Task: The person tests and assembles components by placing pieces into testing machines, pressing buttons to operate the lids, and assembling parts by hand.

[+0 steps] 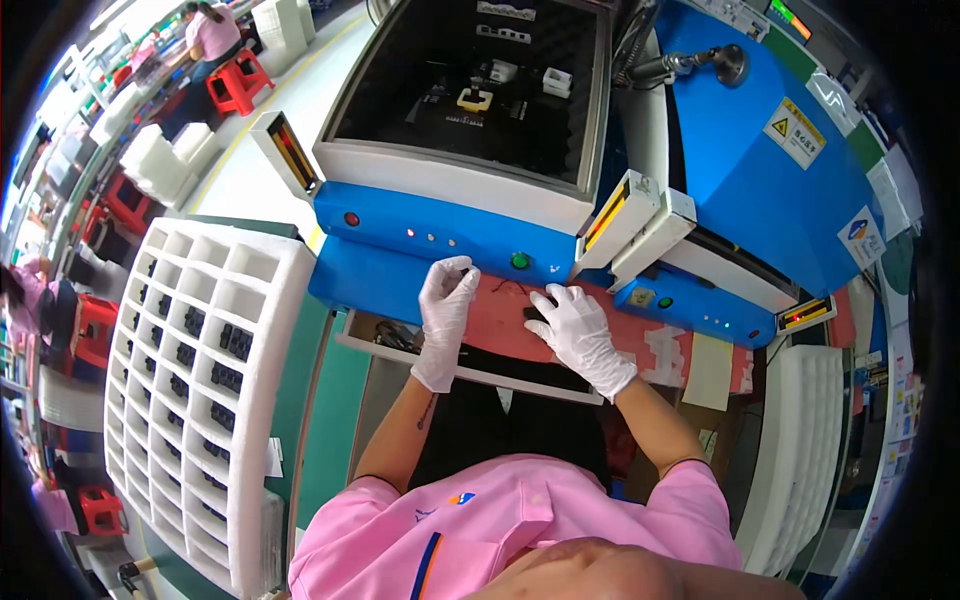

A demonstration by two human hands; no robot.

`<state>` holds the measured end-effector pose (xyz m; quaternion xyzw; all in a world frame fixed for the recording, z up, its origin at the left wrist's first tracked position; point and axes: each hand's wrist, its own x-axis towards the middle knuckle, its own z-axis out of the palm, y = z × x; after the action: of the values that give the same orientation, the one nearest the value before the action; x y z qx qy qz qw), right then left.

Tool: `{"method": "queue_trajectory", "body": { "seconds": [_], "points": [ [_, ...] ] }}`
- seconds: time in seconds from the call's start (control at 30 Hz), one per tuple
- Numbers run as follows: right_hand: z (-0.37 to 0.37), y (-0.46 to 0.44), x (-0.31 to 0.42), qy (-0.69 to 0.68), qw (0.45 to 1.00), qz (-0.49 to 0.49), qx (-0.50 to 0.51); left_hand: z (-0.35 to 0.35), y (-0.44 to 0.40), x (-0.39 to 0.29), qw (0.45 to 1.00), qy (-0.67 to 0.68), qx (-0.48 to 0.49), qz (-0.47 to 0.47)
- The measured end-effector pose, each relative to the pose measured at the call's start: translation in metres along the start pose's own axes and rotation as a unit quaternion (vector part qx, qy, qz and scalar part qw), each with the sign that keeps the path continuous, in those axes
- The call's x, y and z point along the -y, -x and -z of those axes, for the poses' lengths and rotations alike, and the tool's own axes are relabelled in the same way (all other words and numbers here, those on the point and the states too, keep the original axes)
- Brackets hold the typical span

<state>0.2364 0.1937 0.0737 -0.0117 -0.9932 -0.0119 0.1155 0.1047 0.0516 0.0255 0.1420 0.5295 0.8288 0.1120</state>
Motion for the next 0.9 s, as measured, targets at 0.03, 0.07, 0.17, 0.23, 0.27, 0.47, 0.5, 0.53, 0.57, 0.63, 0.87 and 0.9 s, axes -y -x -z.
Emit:
{"method": "queue_trajectory", "body": {
  "seconds": [0.03, 0.07, 0.17, 0.23, 0.27, 0.47, 0.5, 0.53, 0.57, 0.63, 0.87, 0.9],
  "points": [
    [0.006, -0.009, 0.0, 0.0, 1.0, 0.002, -0.002, 0.001, -0.006, -0.012, 1.0, 0.01, -0.008, -0.024],
    [0.013, -0.024, 0.0, -0.051, 0.996, 0.018, -0.065, 0.001, -0.011, -0.024, 0.999, 0.019, -0.016, -0.048],
    [0.034, -0.091, 0.0, -0.198, 0.95, 0.048, -0.236, -0.01, -0.051, -0.072, 0.995, 0.029, -0.028, -0.087],
    [0.037, -0.155, -0.008, -0.311, 0.907, 0.018, -0.284, -0.021, -0.086, -0.095, 0.994, 0.014, -0.032, -0.107],
    [0.032, -0.187, -0.015, -0.378, 0.881, -0.013, -0.284, -0.028, -0.103, -0.108, 0.993, 0.034, -0.031, -0.109],
    [-0.022, -0.33, -0.076, -0.459, 0.787, -0.203, -0.358, -0.035, -0.227, -0.106, 0.986, 0.164, 0.022, 0.031],
    [-0.025, -0.336, -0.081, -0.424, 0.805, -0.253, -0.329, -0.037, -0.249, -0.102, 0.985, 0.149, 0.031, 0.084],
    [-0.028, -0.341, -0.086, -0.386, 0.819, -0.302, -0.298, -0.039, -0.264, -0.1, 0.981, 0.132, 0.041, 0.137],
    [-0.031, -0.347, -0.09, -0.346, 0.829, -0.35, -0.266, -0.041, -0.277, -0.097, 0.981, 0.129, 0.043, 0.137],
    [-0.039, -0.357, -0.101, -0.372, 0.829, -0.333, -0.252, -0.049, -0.295, -0.09, 0.981, -0.13, 0.086, 0.116],
    [-0.009, -0.347, -0.103, -0.599, 0.74, -0.293, -0.083, -0.07, -0.316, -0.083, 0.891, -0.43, 0.117, 0.086],
    [-0.01, -0.349, -0.104, -0.617, 0.725, -0.289, -0.101, -0.066, -0.317, -0.083, 0.896, -0.418, 0.126, 0.08]
  ]
}}
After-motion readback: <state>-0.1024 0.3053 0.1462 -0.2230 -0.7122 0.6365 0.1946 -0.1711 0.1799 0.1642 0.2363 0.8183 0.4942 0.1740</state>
